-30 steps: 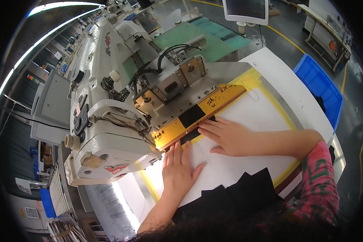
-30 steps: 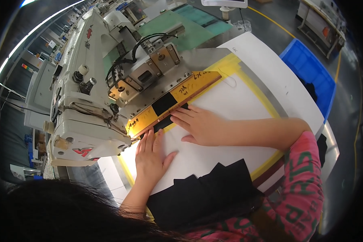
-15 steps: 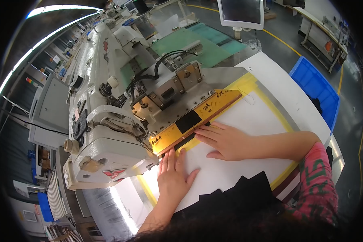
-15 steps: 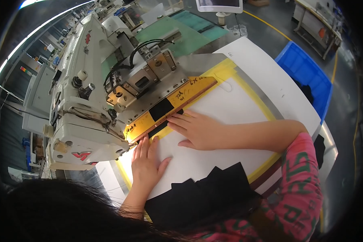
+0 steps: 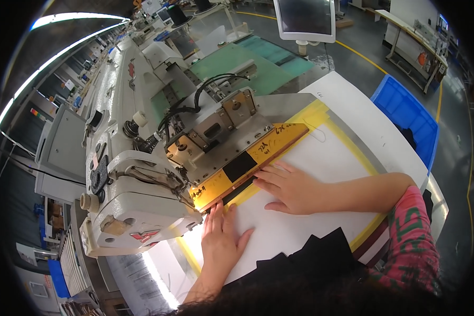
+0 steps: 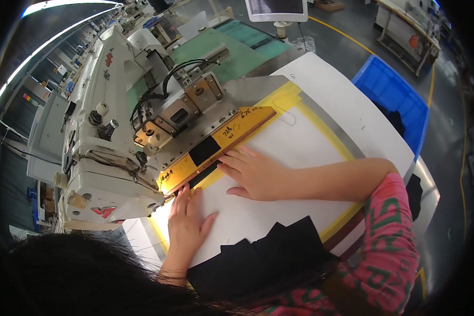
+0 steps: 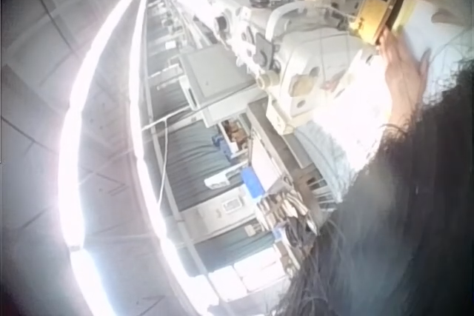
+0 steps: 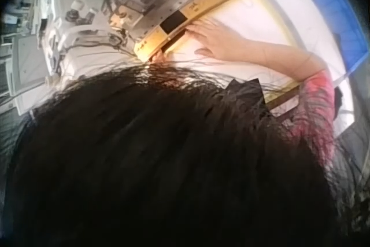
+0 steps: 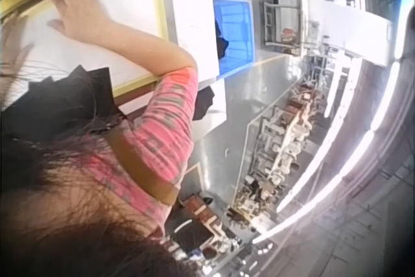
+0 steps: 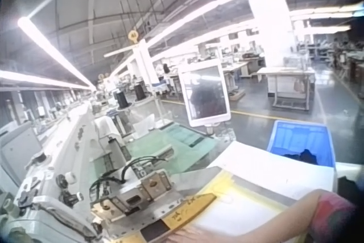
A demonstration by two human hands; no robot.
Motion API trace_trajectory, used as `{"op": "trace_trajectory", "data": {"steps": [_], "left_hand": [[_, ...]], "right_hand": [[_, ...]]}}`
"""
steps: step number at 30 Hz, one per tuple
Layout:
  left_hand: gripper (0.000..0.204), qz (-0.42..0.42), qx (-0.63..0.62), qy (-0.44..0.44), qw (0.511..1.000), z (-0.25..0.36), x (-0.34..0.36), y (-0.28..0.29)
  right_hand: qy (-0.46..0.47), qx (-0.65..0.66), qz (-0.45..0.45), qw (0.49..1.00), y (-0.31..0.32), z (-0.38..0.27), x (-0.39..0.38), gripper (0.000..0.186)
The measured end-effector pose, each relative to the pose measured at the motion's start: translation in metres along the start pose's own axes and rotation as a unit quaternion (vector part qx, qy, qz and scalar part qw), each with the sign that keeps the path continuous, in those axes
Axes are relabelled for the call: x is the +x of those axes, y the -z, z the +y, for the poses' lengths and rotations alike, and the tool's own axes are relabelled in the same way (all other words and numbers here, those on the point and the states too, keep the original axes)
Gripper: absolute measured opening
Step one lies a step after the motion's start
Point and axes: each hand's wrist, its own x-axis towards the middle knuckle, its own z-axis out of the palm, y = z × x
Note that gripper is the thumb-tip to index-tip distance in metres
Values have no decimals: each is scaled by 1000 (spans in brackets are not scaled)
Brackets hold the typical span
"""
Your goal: Sewing leather pieces using an industrial sewing machine.
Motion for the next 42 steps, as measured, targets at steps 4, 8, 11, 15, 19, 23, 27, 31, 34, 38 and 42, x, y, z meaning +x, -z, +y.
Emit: {"op": "trace_trajectory", "data": {"steps": [4, 8, 11, 15, 19, 23, 27, 31, 34, 38, 42], "left_hand": [[64, -6, -29, 15, 999, -2, 1, 2], [63, -8, -13, 12, 1000, -2, 1, 3], [63, -12, 13, 6, 1000, 0, 0, 2], [63, -9, 37, 2, 999, 2, -3, 0], [64, -12, 62, 14, 998, 7, -5, 1], [65, -20, 52, 20, 998, 6, -6, -1], [66, -27, 57, 26, 998, 5, -8, -3], [66, -29, 55, 24, 998, 8, -8, -2], [65, -29, 60, 27, 997, 8, -9, -1], [65, -28, 55, 31, 998, 6, -11, -2], [64, -27, 49, 35, 998, 6, -11, -2]], "right_hand": [[-2, 37, -13, 999, 2, 7, 5, 65], [9, 4, -6, 1000, 1, 5, 3, 66], [12, -19, 2, 1000, 2, -1, -4, 67], [-8, -12, -11, 1000, 0, -8, -8, 67], [-15, 7, -23, 1000, 1, -9, -8, 67], [-13, 12, -19, 1000, -2, -6, -7, 67], [-12, -11, -14, 1000, 1, -9, -7, 68], [8, -40, -24, 999, -2, -9, -10, 68], [0, -16, -32, 999, -3, -11, -9, 69], [0, -17, -24, 1000, -5, -12, -7, 67], [-8, -1, -38, 999, -3, -12, -6, 67]]}}
